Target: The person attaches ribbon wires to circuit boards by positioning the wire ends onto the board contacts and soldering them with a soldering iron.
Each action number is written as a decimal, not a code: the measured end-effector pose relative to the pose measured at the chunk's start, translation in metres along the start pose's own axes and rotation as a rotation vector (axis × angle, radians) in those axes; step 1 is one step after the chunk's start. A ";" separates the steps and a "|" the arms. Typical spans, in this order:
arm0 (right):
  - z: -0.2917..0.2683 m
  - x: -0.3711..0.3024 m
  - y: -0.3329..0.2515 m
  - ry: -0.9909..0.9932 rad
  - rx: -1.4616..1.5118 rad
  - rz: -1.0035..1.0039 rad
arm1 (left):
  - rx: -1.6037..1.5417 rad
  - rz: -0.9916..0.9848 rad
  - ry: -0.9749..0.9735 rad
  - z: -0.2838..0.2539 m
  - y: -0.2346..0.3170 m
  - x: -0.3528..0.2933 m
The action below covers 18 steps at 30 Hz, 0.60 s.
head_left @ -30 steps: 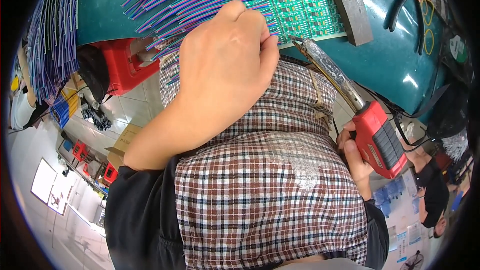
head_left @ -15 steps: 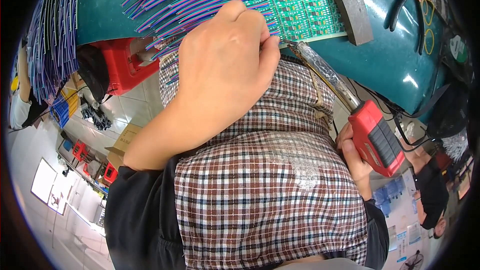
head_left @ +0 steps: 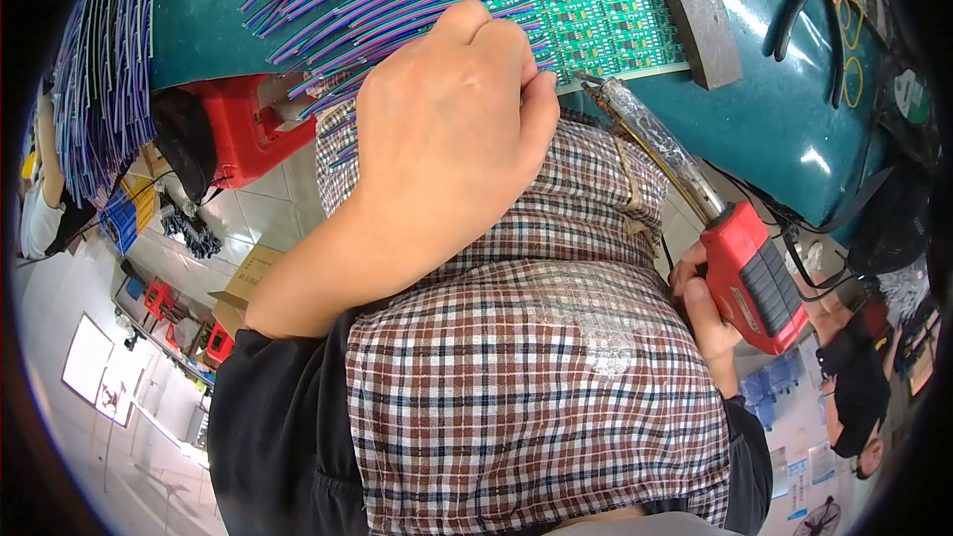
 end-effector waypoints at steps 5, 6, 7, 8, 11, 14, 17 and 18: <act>-0.002 0.000 0.003 0.013 -0.019 -0.012 | 0.023 0.025 0.010 0.001 0.001 -0.001; -0.003 0.001 0.003 -0.016 -0.081 -0.053 | 0.030 0.030 0.013 0.001 0.001 -0.001; -0.004 0.003 0.002 -0.016 -0.081 -0.053 | 0.030 0.031 0.012 0.002 0.001 -0.002; -0.005 0.005 -0.001 -0.009 -0.095 -0.058 | 0.032 0.044 0.023 0.003 0.001 -0.002; -0.004 0.006 -0.002 0.002 -0.096 -0.050 | 0.041 0.052 0.027 0.003 0.002 -0.003; -0.004 0.005 -0.001 0.015 -0.091 -0.029 | 0.048 0.050 0.019 0.003 0.002 -0.003; -0.004 0.004 -0.002 -0.011 -0.088 -0.034 | 0.051 0.051 0.016 0.002 0.002 -0.002; -0.003 0.004 -0.003 -0.047 -0.077 -0.047 | 0.053 0.050 0.013 0.002 0.002 -0.002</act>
Point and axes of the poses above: each hand's wrist, its own x-axis towards the middle knuckle, its own z-axis out of the palm, y = z × x, the point moved 2 cm from there along x, towards the middle knuckle, and after that the axes turned 14 degrees about z, right-handed, at the moved point
